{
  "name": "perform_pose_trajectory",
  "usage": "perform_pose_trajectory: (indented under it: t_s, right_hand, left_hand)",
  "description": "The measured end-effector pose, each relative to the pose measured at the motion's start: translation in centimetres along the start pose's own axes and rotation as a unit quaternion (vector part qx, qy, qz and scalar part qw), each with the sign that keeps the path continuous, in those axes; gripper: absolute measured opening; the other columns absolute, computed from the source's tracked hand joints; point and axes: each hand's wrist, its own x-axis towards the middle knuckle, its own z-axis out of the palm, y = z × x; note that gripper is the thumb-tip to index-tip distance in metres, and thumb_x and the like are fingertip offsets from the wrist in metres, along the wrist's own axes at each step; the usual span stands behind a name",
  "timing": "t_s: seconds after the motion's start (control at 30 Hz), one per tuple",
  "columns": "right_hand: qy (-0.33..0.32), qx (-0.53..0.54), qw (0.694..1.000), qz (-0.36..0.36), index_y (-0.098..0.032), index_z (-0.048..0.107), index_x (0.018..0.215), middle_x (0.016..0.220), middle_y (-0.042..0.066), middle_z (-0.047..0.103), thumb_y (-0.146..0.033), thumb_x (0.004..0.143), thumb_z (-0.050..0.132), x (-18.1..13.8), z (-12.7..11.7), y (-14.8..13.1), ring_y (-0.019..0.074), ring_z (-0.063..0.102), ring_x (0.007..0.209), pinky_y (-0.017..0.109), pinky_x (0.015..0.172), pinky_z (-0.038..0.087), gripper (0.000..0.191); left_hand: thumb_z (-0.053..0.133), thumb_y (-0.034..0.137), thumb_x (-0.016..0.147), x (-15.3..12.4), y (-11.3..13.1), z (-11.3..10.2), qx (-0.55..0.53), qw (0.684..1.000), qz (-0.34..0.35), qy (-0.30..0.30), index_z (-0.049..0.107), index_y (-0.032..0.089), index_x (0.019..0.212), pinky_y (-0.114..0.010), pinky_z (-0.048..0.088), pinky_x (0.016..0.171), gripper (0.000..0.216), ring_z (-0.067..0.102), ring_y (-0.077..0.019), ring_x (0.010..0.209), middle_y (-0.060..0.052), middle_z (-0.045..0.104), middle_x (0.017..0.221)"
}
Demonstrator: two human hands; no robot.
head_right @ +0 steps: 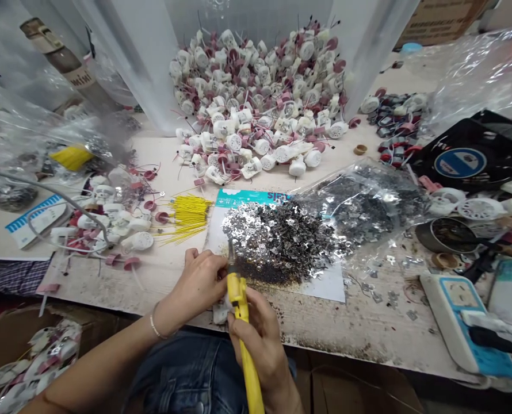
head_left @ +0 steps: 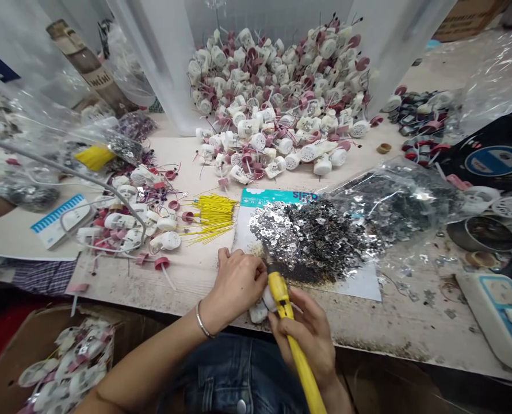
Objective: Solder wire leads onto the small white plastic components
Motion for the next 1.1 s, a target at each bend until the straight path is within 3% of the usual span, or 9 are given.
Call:
perform_pose_trajectory:
  t_s: [0.17, 0.27, 0.4, 0.47, 0.6, 0.7, 0.8, 0.97, 1.1]
  right_hand:
    - [0.028, -0.041, 0.998, -0.036, -0.017, 0.057, 0.078, 0.132, 0.005, 0.047, -0.003, 0.076, 0.065, 1.6, -0.7, 1.4, 0.015, 0.065, 0.1, 0.021, 0.071, 0.062, 0.016]
    - [0.037, -0.111, 0.991, -0.06, -0.019, 0.061, 0.097, 0.137, 0.005, 0.043, 0.0, 0.074, 0.065, 3.1, -1.9, 3.5, 0.0182, 0.059, 0.113, 0.024, 0.084, 0.059, 0.03]
    - [-0.034, -0.143, 0.987, -0.071, -0.025, 0.057, 0.117, 0.145, 0.004, 0.035, -0.002, 0.082, 0.056, 4.3, -2.6, 6.0, 0.0204, 0.05, 0.125, 0.031, 0.093, 0.056, 0.042]
    - [-0.038, -0.15, 0.985, -0.074, -0.026, 0.058, 0.117, 0.145, 0.004, 0.035, -0.002, 0.082, 0.056, 4.4, -2.5, 6.3, 0.0215, 0.05, 0.125, 0.032, 0.094, 0.055, 0.043]
    - [0.045, -0.144, 0.987, -0.061, -0.028, 0.063, 0.111, 0.137, 0.003, 0.044, -0.004, 0.078, 0.06, 3.8, -2.0, 5.9, 0.0234, 0.052, 0.12, 0.034, 0.091, 0.056, 0.04]
    - [-0.01, -0.126, 0.991, -0.038, -0.029, 0.057, 0.12, 0.141, 0.003, 0.04, -0.006, 0.083, 0.054, 3.6, -1.9, 5.9, 0.0241, 0.051, 0.123, 0.036, 0.09, 0.057, 0.043]
    - [-0.05, -0.135, 0.989, -0.04, -0.03, 0.052, 0.125, 0.146, 0.004, 0.034, -0.006, 0.085, 0.051, 4.0, -2.4, 6.4, 0.0241, 0.047, 0.128, 0.035, 0.091, 0.056, 0.047]
    - [-0.018, -0.179, 0.979, -0.097, -0.025, 0.057, 0.115, 0.143, 0.005, 0.038, -0.006, 0.082, 0.058, 4.7, -2.9, 6.4, 0.0209, 0.054, 0.121, 0.03, 0.089, 0.058, 0.037]
    - [0.025, -0.176, 0.981, -0.081, -0.019, 0.063, 0.093, 0.131, 0.005, 0.049, -0.004, 0.076, 0.066, 4.7, -3.4, 5.5, 0.0187, 0.063, 0.107, 0.028, 0.083, 0.06, 0.023]
  left_hand:
    - [0.052, 0.024, 0.088, -0.6, -1.1, -0.5, 0.024, 1.0, -0.008, 0.004, 0.069, 0.02, 0.08, -0.04, 0.029, 0.081, 0.019, 0.061, -0.0227, 0.084, -0.005, 0.072, 0.083]
    - [0.053, 0.026, 0.089, -0.9, -1.4, -0.5, 0.027, 1.0, 0.004, -0.008, 0.07, 0.02, 0.084, -0.039, 0.031, 0.082, 0.019, 0.06, -0.0221, 0.086, -0.005, 0.072, 0.088]
    - [0.051, 0.028, 0.091, -1.2, -1.7, -0.9, 0.016, 1.0, 0.02, -0.003, 0.07, 0.02, 0.087, -0.038, 0.033, 0.082, 0.021, 0.059, -0.0226, 0.09, -0.006, 0.07, 0.092]
    - [0.051, 0.027, 0.092, -1.3, -2.2, -1.6, 0.01, 1.0, 0.016, 0.017, 0.07, 0.021, 0.091, -0.038, 0.033, 0.083, 0.019, 0.06, -0.0222, 0.092, -0.004, 0.07, 0.093]
    - [0.053, 0.024, 0.09, -0.4, -4.6, -3.0, 0.066, 0.992, -0.025, 0.106, 0.07, 0.021, 0.09, -0.04, 0.033, 0.085, 0.017, 0.061, -0.0238, 0.092, -0.004, 0.071, 0.093]
    - [0.053, 0.024, 0.089, 1.5, -6.6, -3.3, 0.109, 0.979, -0.045, 0.164, 0.07, 0.019, 0.093, -0.042, 0.034, 0.087, 0.018, 0.06, -0.0265, 0.095, -0.007, 0.071, 0.096]
    - [0.054, 0.023, 0.088, 3.3, -7.8, -3.0, 0.116, 0.98, -0.045, 0.156, 0.07, 0.018, 0.093, -0.042, 0.035, 0.086, 0.018, 0.059, -0.0281, 0.098, -0.008, 0.07, 0.096]
    - [0.053, 0.019, 0.087, 4.0, -8.3, -2.9, 0.12, 0.979, -0.028, 0.162, 0.069, 0.018, 0.082, -0.044, 0.035, 0.088, 0.017, 0.059, -0.026, 0.093, -0.007, 0.07, 0.09]
    - [0.055, 0.017, 0.087, 4.0, -9.1, -2.8, 0.107, 0.976, 0.012, 0.189, 0.069, 0.017, 0.087, -0.043, 0.038, 0.088, 0.015, 0.06, -0.0245, 0.088, -0.008, 0.07, 0.088]
